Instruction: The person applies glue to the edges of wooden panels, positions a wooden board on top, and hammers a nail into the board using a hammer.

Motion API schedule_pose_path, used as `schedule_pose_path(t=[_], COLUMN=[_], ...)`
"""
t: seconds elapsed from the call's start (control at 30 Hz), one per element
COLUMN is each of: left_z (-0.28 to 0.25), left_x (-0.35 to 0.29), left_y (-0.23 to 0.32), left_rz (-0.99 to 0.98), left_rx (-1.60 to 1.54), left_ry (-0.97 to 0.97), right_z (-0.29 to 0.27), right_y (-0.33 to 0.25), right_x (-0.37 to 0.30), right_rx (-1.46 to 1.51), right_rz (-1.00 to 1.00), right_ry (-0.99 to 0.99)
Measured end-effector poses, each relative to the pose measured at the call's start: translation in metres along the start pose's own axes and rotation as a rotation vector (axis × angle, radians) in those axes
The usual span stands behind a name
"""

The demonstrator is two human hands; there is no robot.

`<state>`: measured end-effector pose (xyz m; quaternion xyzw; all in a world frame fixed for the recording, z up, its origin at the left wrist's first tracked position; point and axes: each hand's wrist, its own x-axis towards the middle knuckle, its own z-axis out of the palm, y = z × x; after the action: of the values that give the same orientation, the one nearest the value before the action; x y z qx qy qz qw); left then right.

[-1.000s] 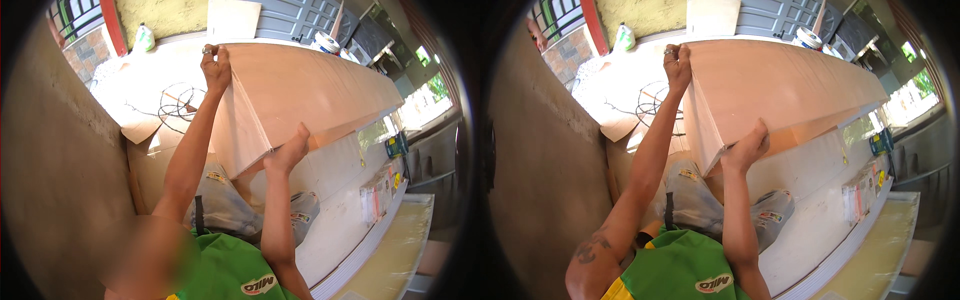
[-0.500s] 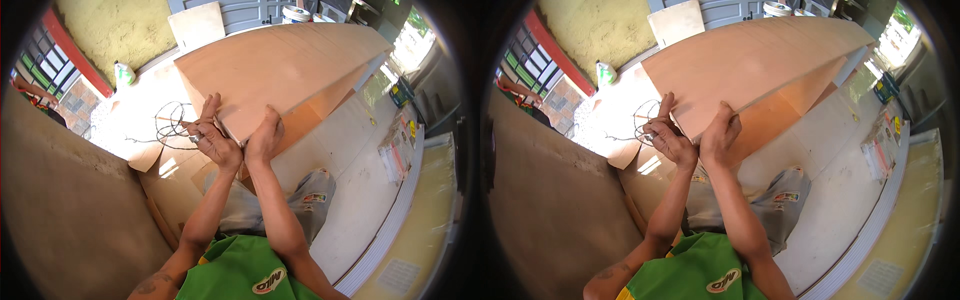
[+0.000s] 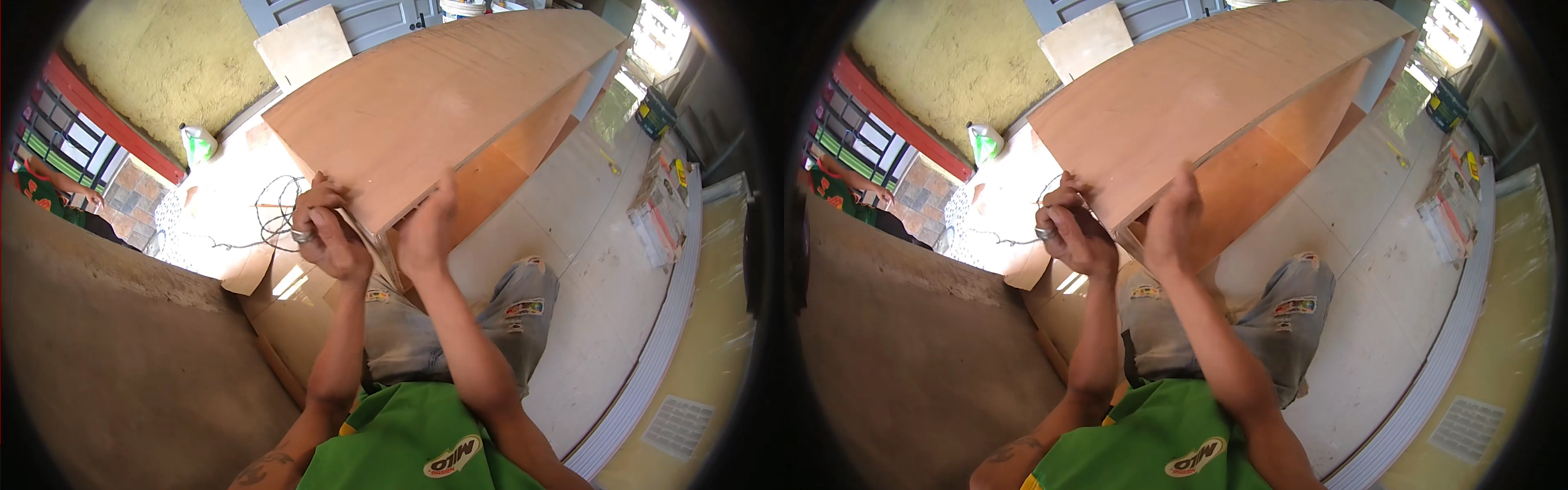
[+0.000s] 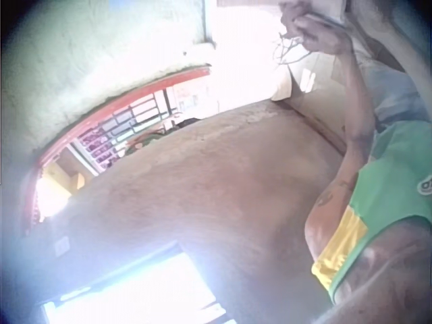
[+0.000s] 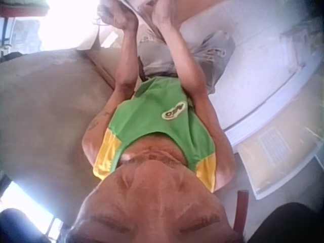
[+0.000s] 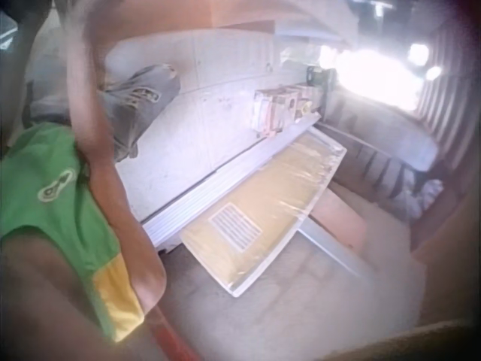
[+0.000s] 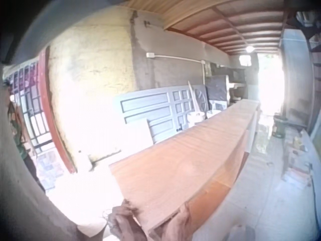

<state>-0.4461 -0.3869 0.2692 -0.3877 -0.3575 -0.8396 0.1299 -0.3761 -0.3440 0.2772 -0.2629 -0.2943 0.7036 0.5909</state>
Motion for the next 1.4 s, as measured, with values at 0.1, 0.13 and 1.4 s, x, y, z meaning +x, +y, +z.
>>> schedule_pose_path(t=[0.1,0.13,1.4], left_z=[-0.025,-0.036,-0.029], left_x=[0.025,0.037,0.056], left_y=[0.01,0.019,0.037], left_rz=[-0.074,-0.103,-0.335], left_rx=[-0.001,0.015,0.174], left_ry=[-0.171,-0.249,-0.755], right_z=[-0.063,-0.114,-0.294], right_y=[-0.045,-0.043,-0.224], right_x=[0.003,0.009,-0.027], right_rx=[-0.112,-0.234,-1.122], right_rz=[0.172,-0.042,-0.288], right_ry=[0.072,0.027,0.208])
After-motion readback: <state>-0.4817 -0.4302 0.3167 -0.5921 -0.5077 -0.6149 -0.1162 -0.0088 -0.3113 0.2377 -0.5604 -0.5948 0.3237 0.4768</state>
